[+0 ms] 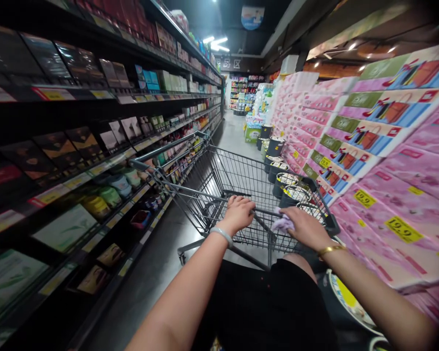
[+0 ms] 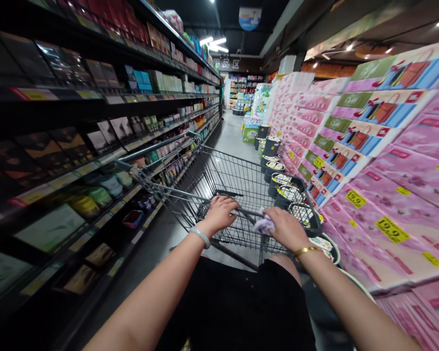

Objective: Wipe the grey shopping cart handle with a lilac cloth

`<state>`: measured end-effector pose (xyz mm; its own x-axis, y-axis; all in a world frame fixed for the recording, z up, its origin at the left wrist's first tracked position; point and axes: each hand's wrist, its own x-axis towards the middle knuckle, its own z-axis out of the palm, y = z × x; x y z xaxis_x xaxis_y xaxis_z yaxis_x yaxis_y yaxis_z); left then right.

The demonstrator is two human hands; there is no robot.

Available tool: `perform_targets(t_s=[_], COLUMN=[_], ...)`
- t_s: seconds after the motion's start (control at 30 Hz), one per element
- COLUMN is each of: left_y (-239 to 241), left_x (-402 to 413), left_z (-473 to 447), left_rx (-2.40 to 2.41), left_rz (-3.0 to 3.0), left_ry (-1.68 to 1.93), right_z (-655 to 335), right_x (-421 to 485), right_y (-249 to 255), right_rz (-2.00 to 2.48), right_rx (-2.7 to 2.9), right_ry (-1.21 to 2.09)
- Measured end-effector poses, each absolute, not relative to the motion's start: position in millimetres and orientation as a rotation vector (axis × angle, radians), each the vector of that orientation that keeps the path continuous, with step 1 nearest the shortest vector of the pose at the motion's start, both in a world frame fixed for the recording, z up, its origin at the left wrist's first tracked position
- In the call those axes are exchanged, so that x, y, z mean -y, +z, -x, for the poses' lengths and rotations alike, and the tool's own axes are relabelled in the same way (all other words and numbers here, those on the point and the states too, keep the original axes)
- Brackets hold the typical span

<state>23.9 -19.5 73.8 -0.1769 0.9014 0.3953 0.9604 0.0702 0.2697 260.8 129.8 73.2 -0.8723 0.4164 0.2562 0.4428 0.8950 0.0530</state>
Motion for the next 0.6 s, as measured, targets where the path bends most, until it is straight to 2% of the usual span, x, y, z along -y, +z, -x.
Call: perform_targets(t_s=[0.17, 0.33, 0.47, 0.6], left_y=[73, 70, 71, 71], left_x=[9, -8, -12, -11], left_z=[-30, -57, -51, -37], left_rx=[2.242, 2.243, 2.289, 2.279], left_rz=[1.875, 1.889, 1.876, 1.897], left_ry=[-0.747, -0.684, -0.658, -0.664], right_z=[-276, -230, -241, -248], right_x=[-140, -109, -118, -131], right_y=[70, 74, 74, 75], right_rz=[1.143, 1.117, 0.8, 0.943], right_rx=[2.719, 2.677, 2.739, 2.752], right_ry=[-0.297, -0.27, -0.004, 0.253])
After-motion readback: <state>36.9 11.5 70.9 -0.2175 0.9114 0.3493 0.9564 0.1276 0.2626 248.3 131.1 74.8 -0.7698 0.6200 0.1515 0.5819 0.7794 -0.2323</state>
